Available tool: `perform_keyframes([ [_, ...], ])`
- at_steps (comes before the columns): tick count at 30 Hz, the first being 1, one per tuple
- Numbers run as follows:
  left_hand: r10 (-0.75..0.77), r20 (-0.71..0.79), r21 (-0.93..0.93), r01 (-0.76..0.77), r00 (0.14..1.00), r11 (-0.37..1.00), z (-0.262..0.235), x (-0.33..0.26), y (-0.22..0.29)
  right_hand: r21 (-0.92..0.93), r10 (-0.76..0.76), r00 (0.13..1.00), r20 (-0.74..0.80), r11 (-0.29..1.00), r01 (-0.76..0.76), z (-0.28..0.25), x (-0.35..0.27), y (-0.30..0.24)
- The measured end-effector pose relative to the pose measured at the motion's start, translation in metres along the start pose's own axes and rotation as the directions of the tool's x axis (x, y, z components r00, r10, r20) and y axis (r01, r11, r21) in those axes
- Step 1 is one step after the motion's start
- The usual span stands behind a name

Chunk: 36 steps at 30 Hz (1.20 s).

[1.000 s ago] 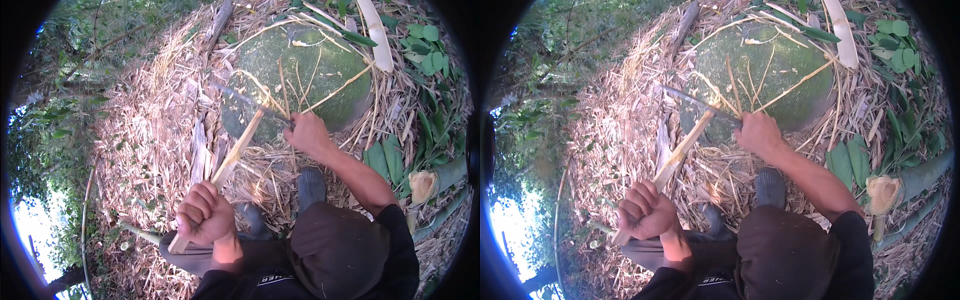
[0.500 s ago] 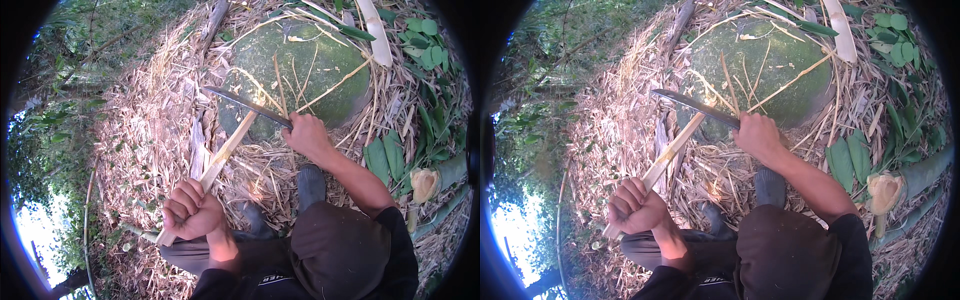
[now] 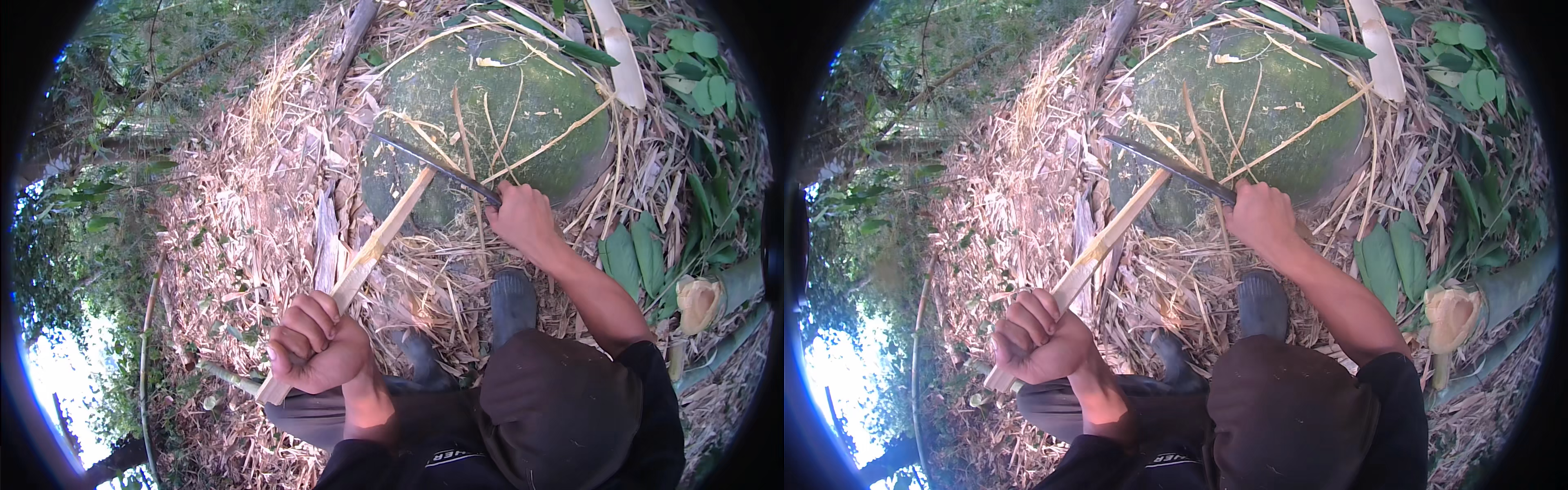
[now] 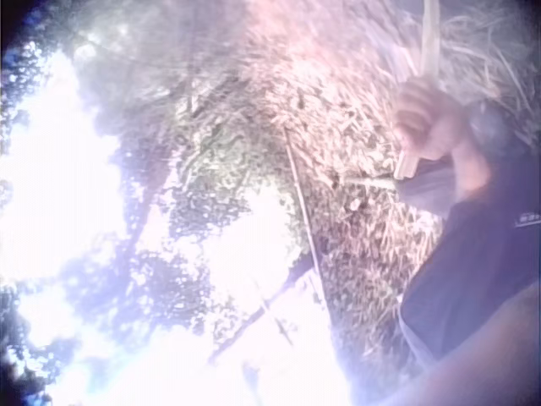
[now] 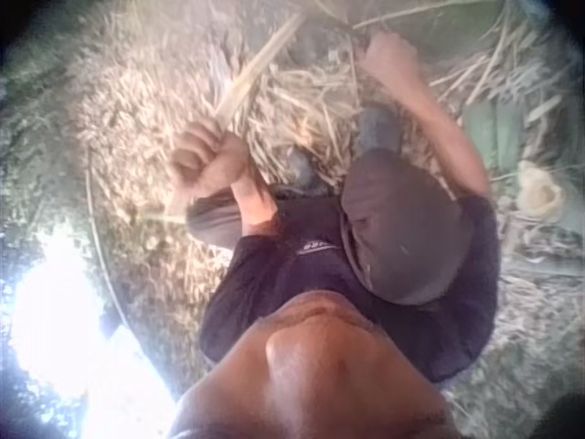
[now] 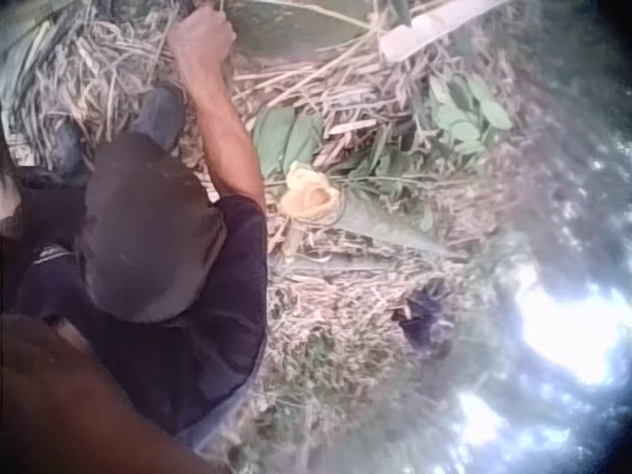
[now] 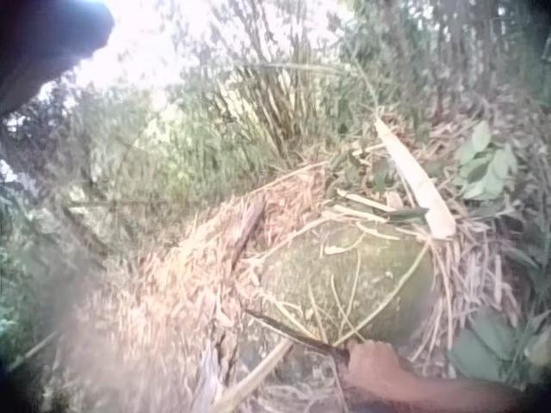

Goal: The person sits on the ground in a bamboo grove and uses a machete to shave a long piece of bamboo. They repeatedly scrape the blade along the bamboo to remove the outer layer and thin the stick, creating a pile of shavings on the ground.

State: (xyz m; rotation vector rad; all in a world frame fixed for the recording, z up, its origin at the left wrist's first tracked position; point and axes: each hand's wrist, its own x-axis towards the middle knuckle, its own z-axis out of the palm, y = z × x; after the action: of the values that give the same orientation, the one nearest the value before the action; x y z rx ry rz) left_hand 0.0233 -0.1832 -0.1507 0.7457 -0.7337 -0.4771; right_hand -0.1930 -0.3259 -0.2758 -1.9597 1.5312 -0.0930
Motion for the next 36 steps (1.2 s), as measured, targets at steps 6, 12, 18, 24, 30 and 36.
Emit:
perform_keyframes([
  [6, 0.174, -0.043, 0.275, -0.156, 0.984, 0.949, 0.014, 0.007, -0.005, 0.350, 0.071, 0.985, 0.158, 0.929, -0.123, 0.002, 0.000, 0.005],
  [12, 0.409, 0.021, 0.369, -0.387, 0.912, 0.845, -0.010, 0.028, -0.030, 0.338, 0.055, 0.996, 0.066, 0.938, -0.074, 0.011, -0.014, 0.006],
  [18, 0.502, -0.141, 0.509, -0.372, 0.853, 0.776, -0.009, 0.048, -0.037, 0.259, -0.021, 0.999, 0.031, 0.966, 0.012, -0.004, -0.034, -0.026],
  [24, 0.528, -0.053, 0.438, -0.456, 0.847, 0.775, 0.006, 0.044, -0.042, 0.375, -0.419, 0.907, -0.045, 0.834, 0.404, -0.039, -0.052, -0.069],
  [30, 0.640, -0.164, 0.674, -0.388, 0.751, 0.629, 0.016, 0.042, -0.042, 0.395, -0.189, 0.976, 0.107, 0.909, 0.133, -0.009, -0.029, -0.052],
  [36, 0.612, -0.160, 0.614, -0.408, 0.774, 0.676, -0.003, 0.040, -0.043, 0.273, -0.325, 0.945, 0.017, 0.911, 0.308, -0.020, -0.045, -0.066],
])
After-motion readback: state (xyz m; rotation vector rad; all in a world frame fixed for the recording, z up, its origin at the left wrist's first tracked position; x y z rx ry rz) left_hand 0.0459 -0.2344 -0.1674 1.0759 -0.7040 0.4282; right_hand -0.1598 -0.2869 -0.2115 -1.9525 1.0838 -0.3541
